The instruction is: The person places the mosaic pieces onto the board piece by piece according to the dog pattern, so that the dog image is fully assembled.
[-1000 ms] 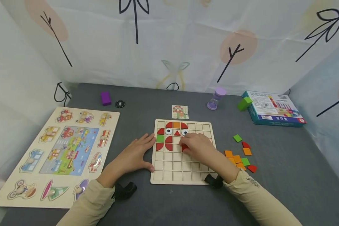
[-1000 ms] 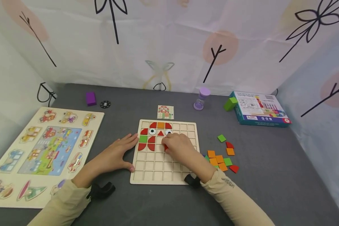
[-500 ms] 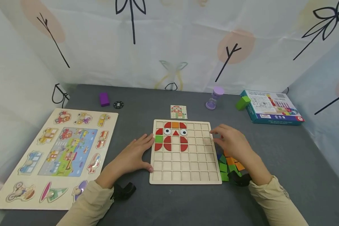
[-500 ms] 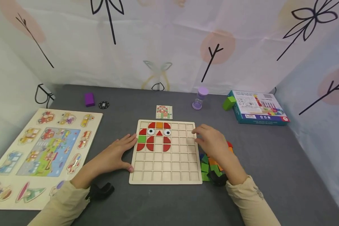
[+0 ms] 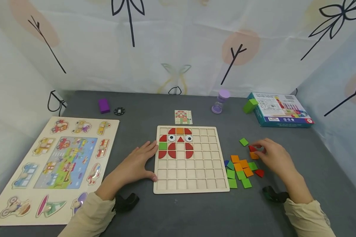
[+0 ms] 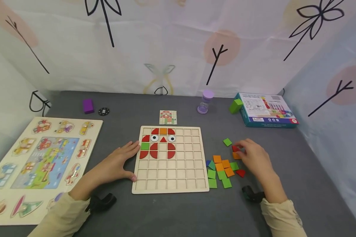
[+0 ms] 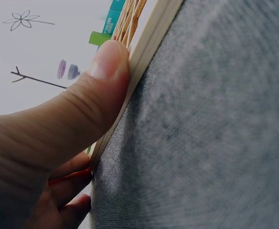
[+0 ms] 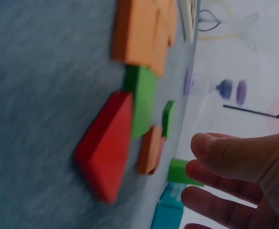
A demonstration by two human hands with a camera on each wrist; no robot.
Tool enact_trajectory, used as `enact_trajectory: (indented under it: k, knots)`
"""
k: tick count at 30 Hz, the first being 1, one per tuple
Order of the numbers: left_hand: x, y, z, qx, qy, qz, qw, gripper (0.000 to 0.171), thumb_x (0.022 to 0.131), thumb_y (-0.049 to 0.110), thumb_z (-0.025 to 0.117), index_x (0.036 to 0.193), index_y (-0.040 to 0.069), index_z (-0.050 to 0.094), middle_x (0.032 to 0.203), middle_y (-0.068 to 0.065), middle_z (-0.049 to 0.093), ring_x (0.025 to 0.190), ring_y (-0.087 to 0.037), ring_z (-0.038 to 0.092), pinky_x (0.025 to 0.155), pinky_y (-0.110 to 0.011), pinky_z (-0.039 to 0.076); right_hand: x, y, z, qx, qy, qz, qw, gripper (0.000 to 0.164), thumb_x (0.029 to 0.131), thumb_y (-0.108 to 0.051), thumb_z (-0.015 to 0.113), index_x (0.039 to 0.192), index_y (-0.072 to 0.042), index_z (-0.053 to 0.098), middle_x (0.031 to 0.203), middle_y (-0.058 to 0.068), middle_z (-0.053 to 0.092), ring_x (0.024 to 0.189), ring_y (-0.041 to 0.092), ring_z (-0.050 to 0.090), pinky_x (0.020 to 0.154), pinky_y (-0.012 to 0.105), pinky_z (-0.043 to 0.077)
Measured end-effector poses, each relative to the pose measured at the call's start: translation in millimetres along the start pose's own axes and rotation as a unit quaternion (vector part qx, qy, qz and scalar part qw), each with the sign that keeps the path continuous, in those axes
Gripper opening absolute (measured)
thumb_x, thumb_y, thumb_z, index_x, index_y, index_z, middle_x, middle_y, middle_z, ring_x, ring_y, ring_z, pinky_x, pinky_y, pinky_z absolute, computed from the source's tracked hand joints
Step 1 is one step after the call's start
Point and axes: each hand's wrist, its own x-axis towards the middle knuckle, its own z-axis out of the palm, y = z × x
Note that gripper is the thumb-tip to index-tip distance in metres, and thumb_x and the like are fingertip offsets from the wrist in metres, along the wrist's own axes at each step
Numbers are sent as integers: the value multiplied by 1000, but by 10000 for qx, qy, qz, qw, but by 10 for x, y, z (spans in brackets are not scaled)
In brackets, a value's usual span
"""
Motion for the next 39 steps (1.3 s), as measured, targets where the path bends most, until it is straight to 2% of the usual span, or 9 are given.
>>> enact_trajectory:
  k: [6, 14, 19, 26, 33, 36, 39]
  knots:
    - [2, 2, 2, 17, -16, -11, 10000, 104, 55, 45, 79, 139, 8, 30, 146, -6, 22, 135, -27, 13, 105, -53, 16, 17, 107, 32, -62, -111, -3, 9999, 26, 79, -10, 65, 104, -4, 63, 90, 10, 57, 72, 21, 52, 56, 32, 44]
    - [-1, 23, -6, -35, -42, 39, 10000, 104, 55, 44, 79, 139, 7, 30, 146, -7, 22, 135, -28, 14, 105, -53, 16, 198, 93, 62, -172, -394, -104, 9990, 28, 81, -18, 64, 105, -4, 62, 97, 13, 59, 81, 25, 54, 68, 43, 46]
    - [3, 32, 9, -11, -74, 76, 9999, 104, 56, 45, 79, 139, 7, 29, 146, -6, 22, 135, -28, 14, 105, -53, 17, 308, 62, 69, -290, -723, 107, 9969, 36, 81, -22, 65, 109, -1, 60, 99, 17, 59, 86, 29, 54, 74, 48, 45]
    - [10, 38, 16, -22, -37, 116, 9999, 103, 56, 44, 79, 139, 7, 29, 147, -7, 22, 135, -28, 14, 105, -53, 17, 400, 40, 73, -532, -1035, 402, 9924, 47, 78, -32, 66, 112, 1, 58, 94, 15, 57, 81, 26, 51, 71, 45, 45]
    - [-7, 24, -1, -32, -30, 63, 10000, 103, 57, 43, 79, 139, 6, 29, 146, -7, 22, 135, -28, 14, 105, -52, 16, 399, 38, 43, -450, -1203, 114, 9917, 55, 76, -32, 69, 117, 1, 53, 102, 19, 54, 86, 30, 51, 75, 50, 44]
    - [-12, 19, -13, -18, -27, 64, 10000, 103, 57, 43, 79, 139, 6, 30, 146, -7, 22, 135, -28, 14, 105, -53, 16, 359, 55, 21, -415, -1311, 123, 9904, 57, 76, -31, 69, 118, 3, 51, 105, 21, 54, 89, 32, 51, 77, 51, 43]
    - [-12, 11, -20, 6, -26, 54, 10000, 103, 56, 43, 79, 139, 6, 30, 146, -7, 22, 135, -28, 14, 105, -53, 17, 305, 76, -2, -384, -1452, 317, 9882, 52, 76, -34, 68, 110, 2, 53, 95, 17, 56, 80, 27, 51, 66, 43, 46]
